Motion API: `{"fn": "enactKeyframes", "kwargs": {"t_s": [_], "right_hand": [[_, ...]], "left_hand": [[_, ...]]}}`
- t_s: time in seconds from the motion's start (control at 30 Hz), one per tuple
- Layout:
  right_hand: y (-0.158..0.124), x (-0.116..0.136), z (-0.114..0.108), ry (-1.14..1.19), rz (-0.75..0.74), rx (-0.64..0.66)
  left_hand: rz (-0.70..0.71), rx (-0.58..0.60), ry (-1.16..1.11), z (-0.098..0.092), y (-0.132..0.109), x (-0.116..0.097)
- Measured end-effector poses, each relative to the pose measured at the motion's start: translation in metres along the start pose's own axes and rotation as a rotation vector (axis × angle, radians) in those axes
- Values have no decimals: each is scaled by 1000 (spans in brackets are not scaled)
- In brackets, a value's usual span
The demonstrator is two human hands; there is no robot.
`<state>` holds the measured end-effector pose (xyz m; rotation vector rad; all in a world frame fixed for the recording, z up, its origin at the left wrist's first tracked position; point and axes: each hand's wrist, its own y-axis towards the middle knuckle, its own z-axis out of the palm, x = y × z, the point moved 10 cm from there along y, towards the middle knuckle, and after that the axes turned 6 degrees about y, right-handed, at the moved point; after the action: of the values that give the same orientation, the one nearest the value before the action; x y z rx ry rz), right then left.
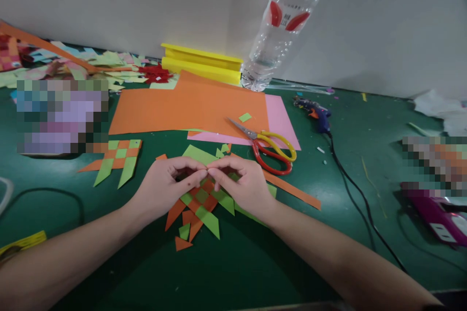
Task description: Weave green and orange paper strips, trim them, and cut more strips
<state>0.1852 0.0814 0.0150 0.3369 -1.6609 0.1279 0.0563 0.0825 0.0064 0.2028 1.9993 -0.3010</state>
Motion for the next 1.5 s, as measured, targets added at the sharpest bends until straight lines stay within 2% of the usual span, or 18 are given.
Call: {"fn": "enactKeyframes", "kwargs": {"t_s": [0.97,1.5], "right_hand": [[1,-2,0,80,18,-5],[1,-2,1,40,6,4]], "left_hand": [[-5,2,-23,1,-1,3],[-1,3,6,1,0,5]]}}
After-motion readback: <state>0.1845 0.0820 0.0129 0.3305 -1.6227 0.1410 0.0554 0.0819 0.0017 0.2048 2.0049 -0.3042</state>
